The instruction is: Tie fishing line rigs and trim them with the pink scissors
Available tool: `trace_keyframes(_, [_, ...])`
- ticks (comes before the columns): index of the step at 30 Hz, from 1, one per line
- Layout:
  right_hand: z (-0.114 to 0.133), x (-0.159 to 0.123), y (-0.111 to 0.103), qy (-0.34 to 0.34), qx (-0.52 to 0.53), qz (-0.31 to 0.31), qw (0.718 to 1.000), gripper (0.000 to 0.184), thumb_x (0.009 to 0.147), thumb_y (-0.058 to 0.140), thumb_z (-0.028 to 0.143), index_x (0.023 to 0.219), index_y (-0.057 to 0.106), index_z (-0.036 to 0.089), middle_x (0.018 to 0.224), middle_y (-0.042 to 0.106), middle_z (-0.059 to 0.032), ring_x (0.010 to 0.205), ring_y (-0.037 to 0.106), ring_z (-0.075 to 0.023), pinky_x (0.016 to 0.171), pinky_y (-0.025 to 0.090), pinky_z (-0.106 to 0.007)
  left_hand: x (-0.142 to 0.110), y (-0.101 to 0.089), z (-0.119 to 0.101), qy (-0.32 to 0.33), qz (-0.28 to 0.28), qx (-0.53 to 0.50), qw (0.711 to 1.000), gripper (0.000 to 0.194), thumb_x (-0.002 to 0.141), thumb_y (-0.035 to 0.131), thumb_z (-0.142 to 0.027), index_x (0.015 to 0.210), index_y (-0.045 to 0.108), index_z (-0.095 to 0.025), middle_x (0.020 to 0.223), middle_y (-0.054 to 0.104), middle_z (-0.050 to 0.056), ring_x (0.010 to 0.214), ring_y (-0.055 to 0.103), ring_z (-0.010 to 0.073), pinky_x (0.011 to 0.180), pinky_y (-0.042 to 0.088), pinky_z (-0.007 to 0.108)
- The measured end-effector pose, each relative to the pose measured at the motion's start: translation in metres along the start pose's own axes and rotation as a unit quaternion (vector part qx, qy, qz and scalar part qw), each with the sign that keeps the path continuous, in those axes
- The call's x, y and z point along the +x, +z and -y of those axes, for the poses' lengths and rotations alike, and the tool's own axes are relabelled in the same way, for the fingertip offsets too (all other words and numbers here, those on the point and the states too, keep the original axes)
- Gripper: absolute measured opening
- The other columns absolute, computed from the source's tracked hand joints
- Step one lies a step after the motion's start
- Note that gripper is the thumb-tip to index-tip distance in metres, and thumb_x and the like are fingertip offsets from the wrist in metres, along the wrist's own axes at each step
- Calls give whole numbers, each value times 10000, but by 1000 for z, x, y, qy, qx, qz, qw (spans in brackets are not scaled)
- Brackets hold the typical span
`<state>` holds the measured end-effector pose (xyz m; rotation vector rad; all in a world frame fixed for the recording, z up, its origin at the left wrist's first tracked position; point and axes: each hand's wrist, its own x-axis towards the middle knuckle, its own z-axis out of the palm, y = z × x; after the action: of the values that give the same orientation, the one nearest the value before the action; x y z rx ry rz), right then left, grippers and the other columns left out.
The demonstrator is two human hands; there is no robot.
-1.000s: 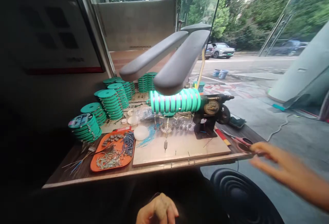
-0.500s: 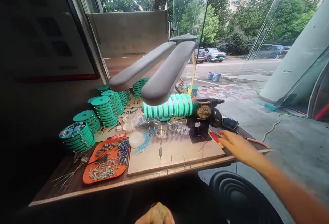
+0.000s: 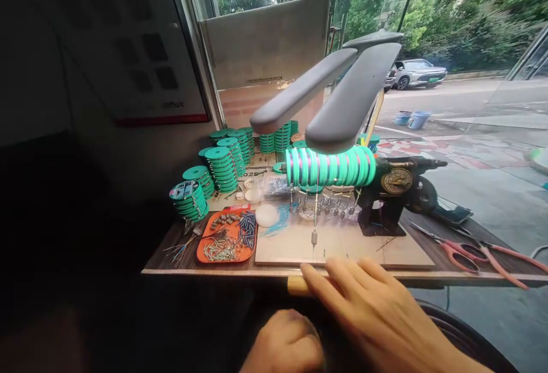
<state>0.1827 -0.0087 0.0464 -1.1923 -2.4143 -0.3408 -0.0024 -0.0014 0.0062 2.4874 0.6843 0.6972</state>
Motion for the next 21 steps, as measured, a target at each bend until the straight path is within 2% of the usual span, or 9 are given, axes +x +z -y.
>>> trace_keyframes(3, [-11, 32, -10, -60, 16, 96, 993, 154, 739, 545, 136, 845, 633, 202, 680, 605, -39, 627, 543, -197, 591, 409, -312, 24, -43, -7, 35, 24, 173, 984, 166, 750, 523, -209, 599, 459, -185, 596, 517, 1, 562, 416, 135, 506, 293, 268])
trace_keyframes(5, [-30, 40, -20, -57, 162, 174, 970, 126, 776, 546, 174, 835, 639, 235, 733, 625, -20, 681, 564, -178, 639, 425, -288, 42, -62, -3, 45, 58, 72, 995, 230, 686, 552, -190, 531, 382, -189, 551, 440, -31, 538, 378, 116, 502, 288, 253])
trace_keyframes(7, [-46, 39, -28, 14, 319, 183, 930, 185, 834, 499, 230, 980, 610, 250, 904, 644, -19, 812, 587, -169, 702, 443, -255, 57, -64, 4, 3, -29, -72, 997, 299, 701, 524, -173, 498, 305, -199, 499, 334, -50, 486, 343, 100, 473, 294, 232])
trace_keyframes(9, [-51, 36, -31, 92, 400, 137, 901, 250, 858, 464, 263, 1092, 547, 234, 1046, 617, -28, 929, 573, -169, 767, 443, -238, 64, -49, 8, 14, -116, -139, 983, 182, 698, 465, -134, 540, 403, -199, 544, 413, -15, 525, 396, 126, 508, 327, 253])
trace_keyframes(11, [-48, 35, -27, 114, 399, 134, 900, 212, 863, 455, 264, 1053, 543, 230, 1008, 626, -14, 897, 579, -155, 758, 444, -227, 63, -23, 8, 60, -126, -164, 977, 134, 614, 487, -106, 535, 445, -205, 625, 501, 38, 642, 472, 187, 558, 349, 285])
trace_keyframes(13, [-40, 40, -21, 94, 366, 189, 906, 167, 892, 415, 289, 937, 563, 224, 877, 644, 7, 776, 592, -129, 677, 444, -201, 56, 2, 3, -66, -180, -189, 963, 203, 645, 442, -39, 531, 472, -204, 652, 522, 49, 671, 488, 192, 587, 351, 286])
trace_keyframes(15, [-32, 49, -13, 74, 300, 225, 924, 308, 938, 315, 316, 808, 572, 208, 730, 643, 18, 639, 588, -106, 560, 413, -176, 47, 21, -3, -141, -242, -227, 933, 197, 613, 454, -24, 534, 464, -204, 621, 501, 25, 630, 470, 178, 576, 334, 274])
trace_keyframes(18, [-22, 63, 3, 71, 114, 201, 970, 426, 944, 285, 296, 647, 570, 185, 542, 618, 4, 476, 568, -122, 427, 294, -211, 40, 36, -6, -218, -293, -266, 892, 187, 568, 466, -17, 580, 464, -203, 588, 447, -9, 594, 426, 157, 570, 309, 262])
trace_keyframes(21, [-16, 67, 18, 66, 15, 166, 984, 382, 919, 334, 253, 639, 580, 170, 510, 625, -28, 432, 572, -161, 421, 209, -250, 37, 43, -4, -259, -304, -283, 872, 216, 537, 455, -2, 611, 448, -204, 600, 411, -20, 602, 395, 149, 579, 292, 259])
